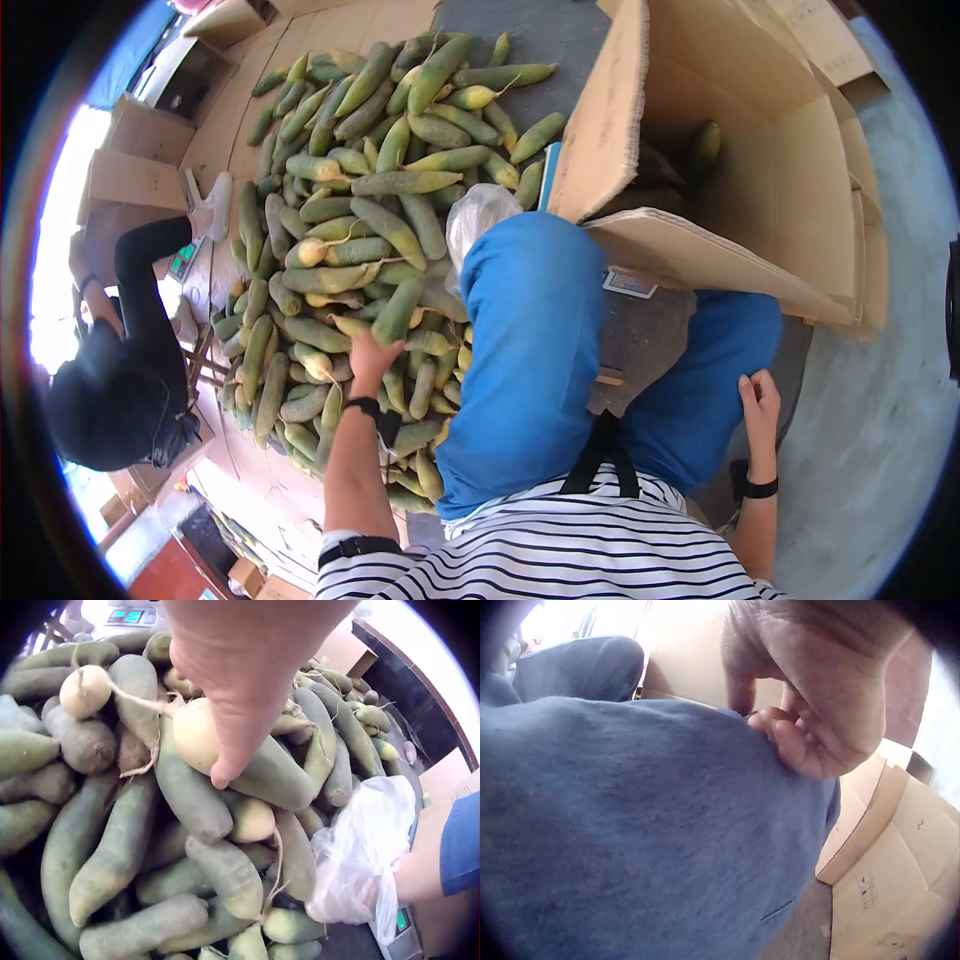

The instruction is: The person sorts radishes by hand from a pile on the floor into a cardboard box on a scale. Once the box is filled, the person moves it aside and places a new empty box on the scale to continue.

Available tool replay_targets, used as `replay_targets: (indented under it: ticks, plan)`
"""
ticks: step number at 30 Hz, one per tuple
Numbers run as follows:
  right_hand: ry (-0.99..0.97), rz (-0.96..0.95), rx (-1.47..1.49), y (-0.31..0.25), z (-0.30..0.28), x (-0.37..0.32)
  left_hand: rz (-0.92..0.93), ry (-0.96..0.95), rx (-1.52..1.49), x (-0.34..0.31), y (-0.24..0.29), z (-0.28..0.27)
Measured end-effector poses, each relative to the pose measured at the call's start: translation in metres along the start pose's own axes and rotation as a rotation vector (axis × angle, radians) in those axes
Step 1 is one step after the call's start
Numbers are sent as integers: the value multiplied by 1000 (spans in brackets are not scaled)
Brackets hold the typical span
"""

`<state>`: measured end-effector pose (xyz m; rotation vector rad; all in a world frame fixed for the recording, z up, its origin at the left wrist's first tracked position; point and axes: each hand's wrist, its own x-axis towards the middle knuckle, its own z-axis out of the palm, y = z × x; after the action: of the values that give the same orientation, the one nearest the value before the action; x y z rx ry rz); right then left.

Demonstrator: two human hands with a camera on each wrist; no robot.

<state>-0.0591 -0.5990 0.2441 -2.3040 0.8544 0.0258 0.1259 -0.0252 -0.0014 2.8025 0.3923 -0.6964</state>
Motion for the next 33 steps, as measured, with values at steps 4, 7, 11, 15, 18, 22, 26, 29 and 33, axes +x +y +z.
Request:
replay_targets:
  ticks: [4, 7, 11, 15, 18, 22, 26, 29, 33]
  plan:
    - [52, -40, 5, -6, -1, -3, -369, -298, -1012, -26, -2, 30]
    - [65, -49, 19, 1, -1, -3, -290, -320, -1063, -53, 16, 1]
    - [95, -47, 80, 7, 2, -5, 82, -7, -1083, -74, 69, -81]
    - [108, -52, 107, 11, 2, -5, 566, 378, -803, -102, 155, -210]
    - [119, -105, 83, 17, 3, -5, 911, 504, -793, -123, 235, -273]
    - [133, -104, 123, 21, 3, -10, 987, 572, -487, -160, 346, -301]
    - [163, -134, 150, 27, 4, -14, 1150, 742, -189, -169, 376, -273]
    - [173, -125, 145, 26, 3, -15, 1242, 661, -170, -178, 351, -242]
    - [173, -132, 109, 23, 1, -9, 1170, 659, -55, -184, 326, -206]
